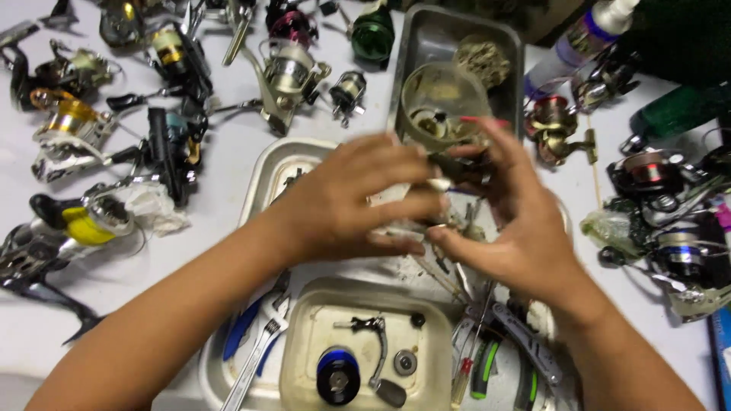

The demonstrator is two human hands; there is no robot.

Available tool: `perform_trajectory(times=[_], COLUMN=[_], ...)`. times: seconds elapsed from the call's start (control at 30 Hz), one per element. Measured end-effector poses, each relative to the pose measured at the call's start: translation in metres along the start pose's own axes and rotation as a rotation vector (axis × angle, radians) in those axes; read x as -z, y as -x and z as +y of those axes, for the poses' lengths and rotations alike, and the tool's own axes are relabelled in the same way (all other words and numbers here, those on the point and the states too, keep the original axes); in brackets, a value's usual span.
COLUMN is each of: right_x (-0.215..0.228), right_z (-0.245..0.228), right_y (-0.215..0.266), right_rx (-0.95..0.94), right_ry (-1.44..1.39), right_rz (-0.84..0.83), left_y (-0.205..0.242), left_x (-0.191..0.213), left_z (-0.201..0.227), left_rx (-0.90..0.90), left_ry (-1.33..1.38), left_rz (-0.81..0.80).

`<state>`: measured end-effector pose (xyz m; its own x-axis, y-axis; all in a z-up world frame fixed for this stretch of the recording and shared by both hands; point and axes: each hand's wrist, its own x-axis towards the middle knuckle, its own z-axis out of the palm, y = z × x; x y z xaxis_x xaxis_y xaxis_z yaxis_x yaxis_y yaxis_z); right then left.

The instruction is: The person is disassembling a fishing reel to adjust the bail arm and clean internal components using various tools on a workbench.

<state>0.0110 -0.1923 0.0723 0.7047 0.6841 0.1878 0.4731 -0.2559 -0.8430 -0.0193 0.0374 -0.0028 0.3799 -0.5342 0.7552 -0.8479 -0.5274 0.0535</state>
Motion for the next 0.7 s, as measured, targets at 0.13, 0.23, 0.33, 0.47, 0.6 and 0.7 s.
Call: perform_trajectory(times=[0.13,0.23,0.33,0.47,0.6,0.7], right_x=[0.019,0.017,-0.001,-0.024,-0.035,-0.039], right_z=[-0.008,-0.021,-0.025,-0.009,-0.007,0.001], right_y=[0.02,0.041,0.064,0.088,0.093,0.094], right_rx=[0.129,0.385,0.39,0.287,0.329,0.302], right_ry=[0.208,0.468,0.654,0.687,0.754,0.776], right_rz=[-0.074,-0.238,-0.498,-0.825,-0.764,-0.769], left_y=[0.005,0.014,0.018,0.018,0.016,0.017], left_x=[0.039,0.054,0.058,0.059,0.066,0.073], left_z=[-0.002,0.0,0.003,0.008,0.011,0.01], left_rx=[0.186,0.313,0.432,0.525,0.673,0.801], left_ry=[0.006,0.01,0.006,0.07,0.098,0.055], left_rz=[0.037,0.056,0.051,0.112,0.093,-0.003])
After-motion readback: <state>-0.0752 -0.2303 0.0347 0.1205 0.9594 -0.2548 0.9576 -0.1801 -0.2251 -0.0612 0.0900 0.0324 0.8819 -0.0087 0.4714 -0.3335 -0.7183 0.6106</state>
